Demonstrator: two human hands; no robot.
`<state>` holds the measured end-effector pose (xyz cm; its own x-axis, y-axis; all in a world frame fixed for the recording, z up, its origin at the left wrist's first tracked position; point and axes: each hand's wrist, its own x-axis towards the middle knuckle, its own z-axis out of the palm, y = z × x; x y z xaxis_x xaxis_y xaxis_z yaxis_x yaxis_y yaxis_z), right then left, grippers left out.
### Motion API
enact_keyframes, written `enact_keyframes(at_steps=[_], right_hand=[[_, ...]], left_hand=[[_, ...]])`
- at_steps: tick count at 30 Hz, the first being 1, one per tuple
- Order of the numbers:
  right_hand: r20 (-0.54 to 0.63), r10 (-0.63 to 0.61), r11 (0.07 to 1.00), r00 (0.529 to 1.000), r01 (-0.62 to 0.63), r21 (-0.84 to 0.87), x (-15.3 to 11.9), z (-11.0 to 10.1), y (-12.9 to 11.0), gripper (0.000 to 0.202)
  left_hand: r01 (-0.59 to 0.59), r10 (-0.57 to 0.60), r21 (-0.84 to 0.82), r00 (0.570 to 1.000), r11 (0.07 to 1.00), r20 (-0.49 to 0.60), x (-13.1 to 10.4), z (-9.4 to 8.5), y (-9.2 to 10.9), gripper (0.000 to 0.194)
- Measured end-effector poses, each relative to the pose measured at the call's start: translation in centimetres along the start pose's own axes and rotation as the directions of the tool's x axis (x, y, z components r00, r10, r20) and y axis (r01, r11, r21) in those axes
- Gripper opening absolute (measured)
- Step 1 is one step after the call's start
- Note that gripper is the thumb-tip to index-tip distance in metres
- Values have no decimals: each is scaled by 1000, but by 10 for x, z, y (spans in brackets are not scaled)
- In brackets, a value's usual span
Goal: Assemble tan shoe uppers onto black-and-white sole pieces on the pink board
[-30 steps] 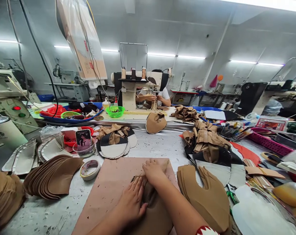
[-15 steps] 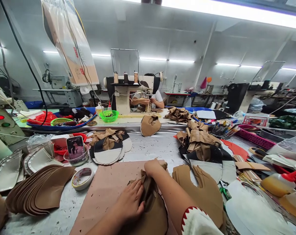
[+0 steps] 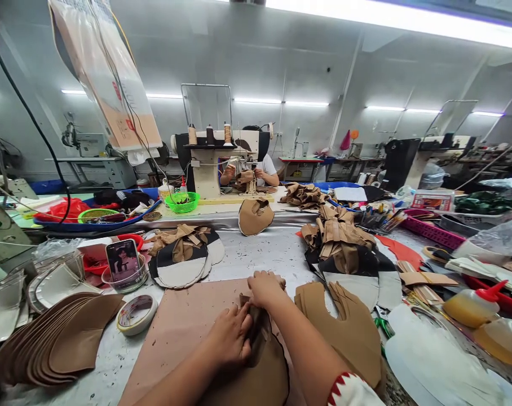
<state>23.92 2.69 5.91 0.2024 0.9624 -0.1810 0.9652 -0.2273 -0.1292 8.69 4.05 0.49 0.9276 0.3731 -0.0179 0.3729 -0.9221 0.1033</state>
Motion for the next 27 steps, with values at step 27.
enact_keyframes(at_steps=[27], right_hand=[[-358, -62, 995, 932, 86, 54, 180, -83, -22, 35]], left_hand=[[517, -588, -293, 765, 804, -264, -30, 46, -105, 38]])
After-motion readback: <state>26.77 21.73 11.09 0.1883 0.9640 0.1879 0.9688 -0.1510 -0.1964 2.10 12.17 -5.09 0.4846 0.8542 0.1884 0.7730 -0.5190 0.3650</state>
